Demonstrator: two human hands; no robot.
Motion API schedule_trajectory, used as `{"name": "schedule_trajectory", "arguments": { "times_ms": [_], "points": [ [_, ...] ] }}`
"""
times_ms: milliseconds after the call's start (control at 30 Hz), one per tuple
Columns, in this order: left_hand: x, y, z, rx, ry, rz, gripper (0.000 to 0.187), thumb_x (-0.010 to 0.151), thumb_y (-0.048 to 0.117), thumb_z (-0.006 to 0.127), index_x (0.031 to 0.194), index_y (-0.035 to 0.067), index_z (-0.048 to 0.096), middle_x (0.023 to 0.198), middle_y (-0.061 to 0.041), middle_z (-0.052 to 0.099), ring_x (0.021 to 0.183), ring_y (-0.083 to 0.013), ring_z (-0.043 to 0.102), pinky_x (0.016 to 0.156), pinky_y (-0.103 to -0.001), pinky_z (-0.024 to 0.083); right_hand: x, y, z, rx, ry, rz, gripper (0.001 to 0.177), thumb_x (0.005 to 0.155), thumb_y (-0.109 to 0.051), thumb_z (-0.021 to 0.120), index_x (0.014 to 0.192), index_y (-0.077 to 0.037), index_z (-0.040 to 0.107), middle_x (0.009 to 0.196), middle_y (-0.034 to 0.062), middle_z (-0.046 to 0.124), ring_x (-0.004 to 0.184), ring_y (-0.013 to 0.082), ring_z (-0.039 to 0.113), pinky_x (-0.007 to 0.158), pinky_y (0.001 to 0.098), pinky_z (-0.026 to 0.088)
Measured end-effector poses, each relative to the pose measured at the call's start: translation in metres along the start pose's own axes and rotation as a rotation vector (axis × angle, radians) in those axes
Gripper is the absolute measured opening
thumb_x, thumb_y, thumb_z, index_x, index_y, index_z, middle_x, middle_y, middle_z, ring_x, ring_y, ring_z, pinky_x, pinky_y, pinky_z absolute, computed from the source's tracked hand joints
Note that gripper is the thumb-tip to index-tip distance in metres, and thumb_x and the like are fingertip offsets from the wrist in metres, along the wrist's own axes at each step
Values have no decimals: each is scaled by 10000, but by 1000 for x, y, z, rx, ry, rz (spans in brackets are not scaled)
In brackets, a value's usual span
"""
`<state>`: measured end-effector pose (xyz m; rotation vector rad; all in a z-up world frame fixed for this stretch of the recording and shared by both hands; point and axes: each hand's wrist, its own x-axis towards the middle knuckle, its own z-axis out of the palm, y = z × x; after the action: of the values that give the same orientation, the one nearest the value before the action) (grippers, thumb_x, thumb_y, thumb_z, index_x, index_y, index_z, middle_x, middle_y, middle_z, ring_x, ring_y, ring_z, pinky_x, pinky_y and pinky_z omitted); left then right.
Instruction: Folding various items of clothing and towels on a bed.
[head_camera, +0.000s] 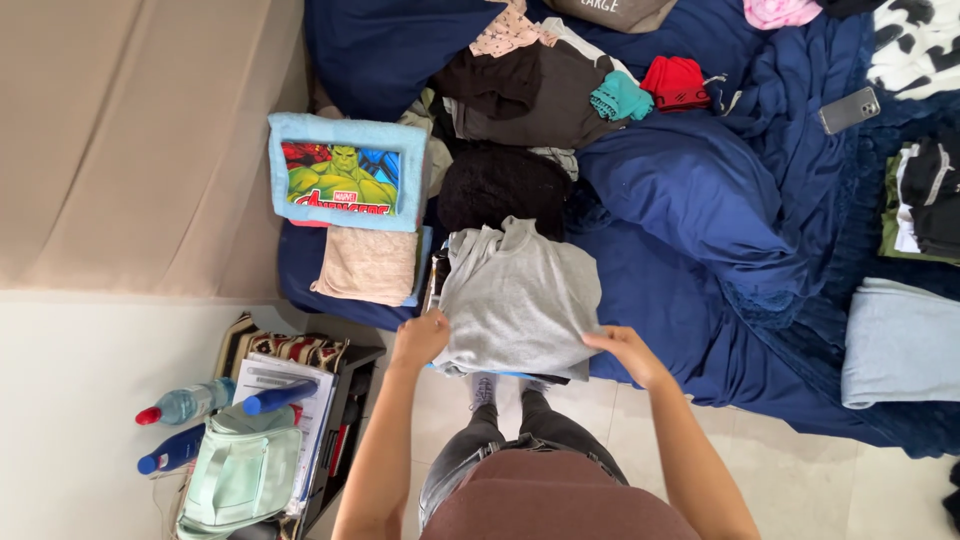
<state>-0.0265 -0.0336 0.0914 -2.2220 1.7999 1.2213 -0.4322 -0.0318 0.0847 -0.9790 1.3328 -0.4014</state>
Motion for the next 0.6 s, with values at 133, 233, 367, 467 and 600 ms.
{"name": "schedule_trajectory", "arguments": {
  "times_ms": [133,233,367,467,600],
  "points": [
    [7,7,15,-221,146,-113,369,884,339,716,1171,122,632,1285,-170,609,1196,-408,590,1005,-496,471,12,-21,21,-45,196,47,394,872,-342,822,1028,19,788,987,95,763,891,120,652,823,253,479],
    [15,9,22,-218,354,-52,603,807,381,803,1269,80,558,1281,-204,573,1203,-423,552,950,-515,479,24,-34,27,-117,293,61,400,810,-316,842,1083,-50,718,958,85,747,847,141,653,758,286,488],
    [25,2,25,-153,323,-101,314,856,319,750,1073,107,670,1271,-153,634,1226,-381,593,984,-484,516,37,-19,12,147,158,-84,402,801,-260,834,1140,-83,710,989,44,742,853,140,660,793,297,503],
    [28,-15,26,-219,241,-165,341,878,296,751,1121,91,628,1195,-187,681,1151,-413,627,958,-491,507,28,7,-11,523,17,-217,380,900,-239,826,1166,-37,645,1048,51,696,915,163,663,852,338,521],
    [33,-37,40,-441,136,-99,479,724,174,767,1181,120,633,1005,-171,767,987,-338,747,880,-402,572,0,-18,-6,551,59,49,461,943,-317,758,1260,-38,573,1169,39,684,1039,146,672,917,332,520]
  ]
}}
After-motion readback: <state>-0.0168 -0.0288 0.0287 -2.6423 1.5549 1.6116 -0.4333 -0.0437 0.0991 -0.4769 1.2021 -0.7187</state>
